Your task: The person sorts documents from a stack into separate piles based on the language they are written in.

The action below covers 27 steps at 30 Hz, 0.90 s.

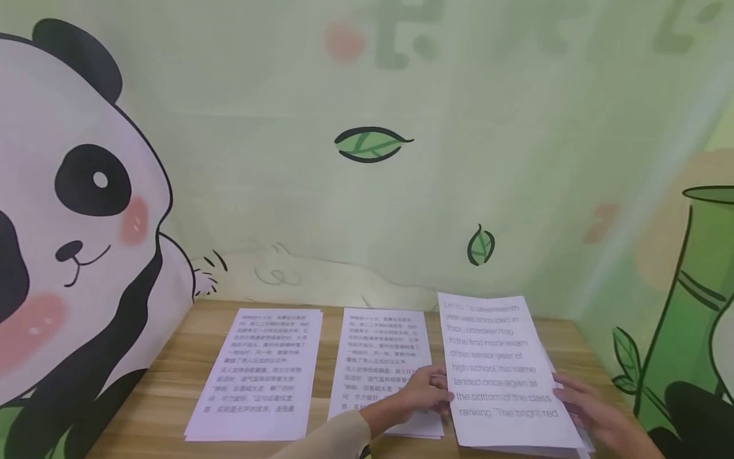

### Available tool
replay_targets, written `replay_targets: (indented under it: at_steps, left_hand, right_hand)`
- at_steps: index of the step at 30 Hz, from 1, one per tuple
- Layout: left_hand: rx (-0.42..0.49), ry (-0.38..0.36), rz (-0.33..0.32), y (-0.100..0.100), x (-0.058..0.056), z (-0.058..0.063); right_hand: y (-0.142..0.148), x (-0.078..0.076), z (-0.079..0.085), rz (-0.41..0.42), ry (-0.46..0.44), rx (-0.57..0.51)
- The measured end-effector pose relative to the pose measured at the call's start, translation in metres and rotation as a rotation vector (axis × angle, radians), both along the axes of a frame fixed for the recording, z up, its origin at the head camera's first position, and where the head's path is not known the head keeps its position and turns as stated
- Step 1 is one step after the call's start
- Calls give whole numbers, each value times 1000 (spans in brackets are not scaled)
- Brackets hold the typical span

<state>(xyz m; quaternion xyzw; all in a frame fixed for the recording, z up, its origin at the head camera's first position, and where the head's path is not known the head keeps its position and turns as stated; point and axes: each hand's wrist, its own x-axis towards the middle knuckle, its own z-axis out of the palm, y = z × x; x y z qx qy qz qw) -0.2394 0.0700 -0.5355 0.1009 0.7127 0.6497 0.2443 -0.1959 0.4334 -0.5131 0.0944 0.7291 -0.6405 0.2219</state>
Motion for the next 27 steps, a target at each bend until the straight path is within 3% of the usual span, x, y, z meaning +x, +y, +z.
replay_targets:
  at_steps: [4, 7, 17, 23, 27]
  left_hand:
    - [15, 18, -10, 11, 3, 4]
    - [26, 23, -11, 18, 4, 4]
    - [-28, -12, 35, 43, 8, -5]
    - [-7, -69, 7, 35, 10, -6]
    - [16, -68, -21, 28, 10, -8]
  right_hand:
    - [14, 6, 0, 85, 25, -52]
    - [21, 9, 0, 92, 19, -65]
    - [34, 8, -5, -4, -5, -28]
    - [31, 7, -12, -3, -12, 8]
    - [28, 8, -15, -9, 5, 119]
